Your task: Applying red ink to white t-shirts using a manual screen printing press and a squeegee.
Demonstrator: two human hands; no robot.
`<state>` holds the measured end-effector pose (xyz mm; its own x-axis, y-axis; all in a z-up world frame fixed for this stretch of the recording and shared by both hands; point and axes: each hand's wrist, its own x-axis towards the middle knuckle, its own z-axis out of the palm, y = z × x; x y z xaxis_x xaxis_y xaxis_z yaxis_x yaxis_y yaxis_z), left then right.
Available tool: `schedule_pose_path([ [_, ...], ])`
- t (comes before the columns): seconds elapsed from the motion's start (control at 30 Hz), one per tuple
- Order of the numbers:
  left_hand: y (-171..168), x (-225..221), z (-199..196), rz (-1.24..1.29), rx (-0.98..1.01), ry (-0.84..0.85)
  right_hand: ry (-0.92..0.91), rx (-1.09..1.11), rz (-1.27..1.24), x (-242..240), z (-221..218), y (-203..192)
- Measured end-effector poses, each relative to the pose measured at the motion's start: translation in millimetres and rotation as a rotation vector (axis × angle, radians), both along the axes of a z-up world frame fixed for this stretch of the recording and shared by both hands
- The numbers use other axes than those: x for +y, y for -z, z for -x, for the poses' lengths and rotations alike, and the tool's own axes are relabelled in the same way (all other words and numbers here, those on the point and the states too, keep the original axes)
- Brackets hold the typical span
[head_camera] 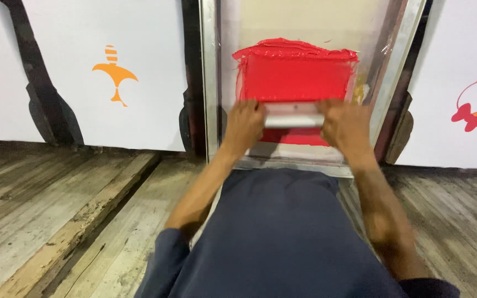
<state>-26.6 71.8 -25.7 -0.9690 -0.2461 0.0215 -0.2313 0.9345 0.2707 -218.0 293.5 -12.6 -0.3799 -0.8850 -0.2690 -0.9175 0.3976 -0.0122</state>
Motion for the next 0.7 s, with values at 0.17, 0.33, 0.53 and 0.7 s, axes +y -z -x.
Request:
schedule_pose_path([
  [0.17, 2.2, 7.3, -24.6, -0.069, -0.072, 0.035, 0.043, -0.079, -0.051, 12.1, -20.8, -16.7],
  [0.33, -40.0, -45.0, 51.7, 0.012, -0.045, 0.041, -0.050, -0.011, -0.040, -33.0, 47.0, -32.7],
  [0.53, 4.6, -80.3, 101.9, -0.007, -0.081, -0.010, -0.058, 0.139, -0.104, -65.9, 97.8, 3.4],
  [0.7, -21.8, -61.4, 80.3, -0.031, -0.113, 0.021, -0.049, 0.059, -0.096, -45.2, 80.4, 19.0],
])
